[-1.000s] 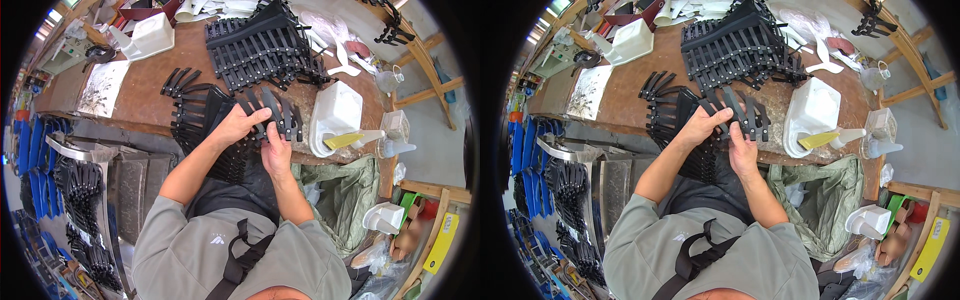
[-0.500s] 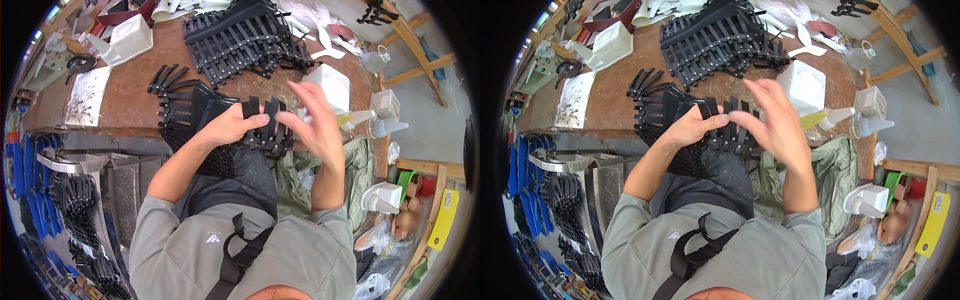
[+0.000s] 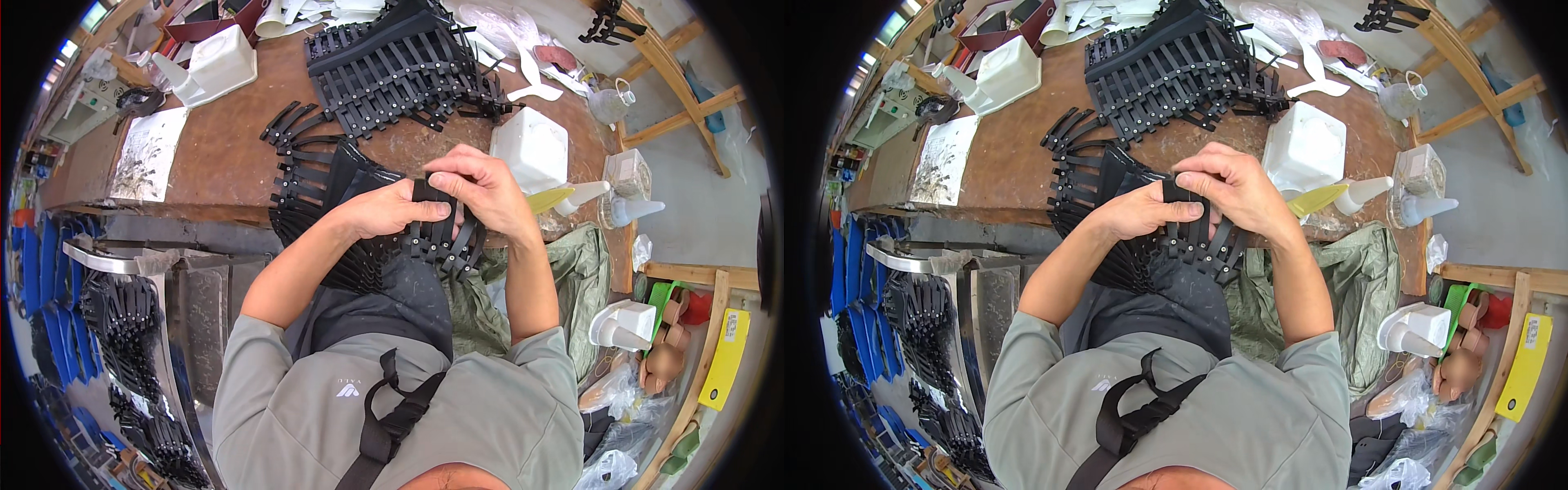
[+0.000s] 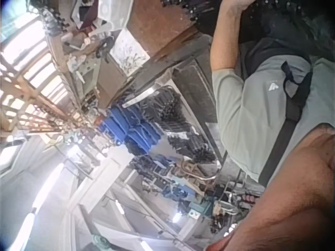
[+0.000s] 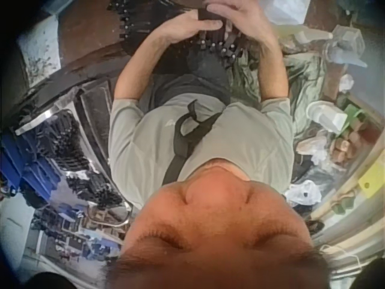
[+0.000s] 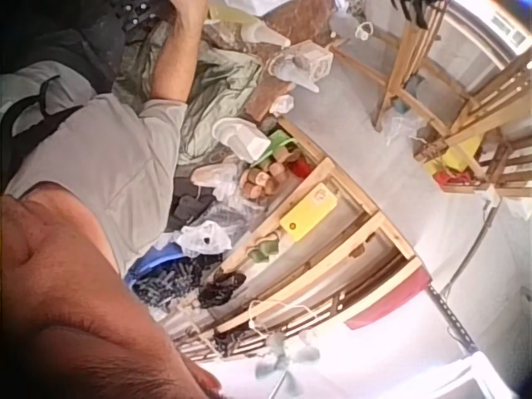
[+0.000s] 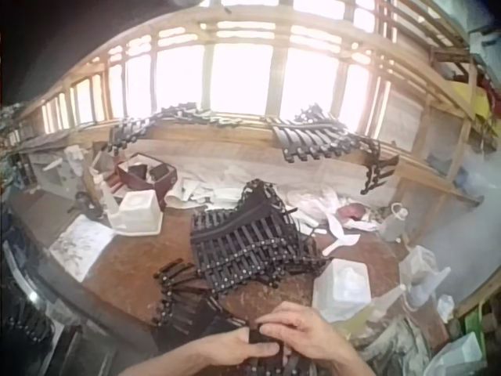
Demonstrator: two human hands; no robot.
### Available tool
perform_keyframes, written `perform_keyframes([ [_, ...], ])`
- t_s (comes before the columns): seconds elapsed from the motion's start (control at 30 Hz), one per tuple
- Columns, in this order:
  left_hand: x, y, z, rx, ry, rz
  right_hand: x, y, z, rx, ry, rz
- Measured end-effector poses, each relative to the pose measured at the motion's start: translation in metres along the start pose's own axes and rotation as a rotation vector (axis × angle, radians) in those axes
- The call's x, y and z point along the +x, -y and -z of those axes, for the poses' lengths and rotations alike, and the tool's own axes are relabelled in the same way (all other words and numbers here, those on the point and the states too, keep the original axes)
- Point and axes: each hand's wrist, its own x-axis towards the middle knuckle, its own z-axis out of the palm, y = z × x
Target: Applying adhesive to the edges of shoe upper components using a small brush.
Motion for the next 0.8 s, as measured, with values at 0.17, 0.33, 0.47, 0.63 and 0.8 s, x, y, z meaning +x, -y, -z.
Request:
perform_keyframes([
  [0.17,-0.002,-0.008,-0.006,0.026,-0.01,-0.005,-0.007,-0.002,0.0,-0.068,0.058,-0.096],
  [0.33,0.002,0.001,-0.001,-0.076,0.045,0.016,-0.007,-0.001,-0.01,-0.078,0.026,-0.115],
  [0.47,0.0,-0.001,-0.003,0.016,-0.021,0.009,-0.008,-0.021,-0.006,-0.282,-0.09,0.152],
  [0.63,0.002,0.006,-0.01,0.237,-0.186,-0.035,-0.008,-0.033,-0.007,-0.215,-0.199,0.184],
  [0.8,0.0,0.008,-0.009,0.141,-0.198,-0.068,-0.022,-0.026,0.004,0.178,-0.094,-0.138],
])
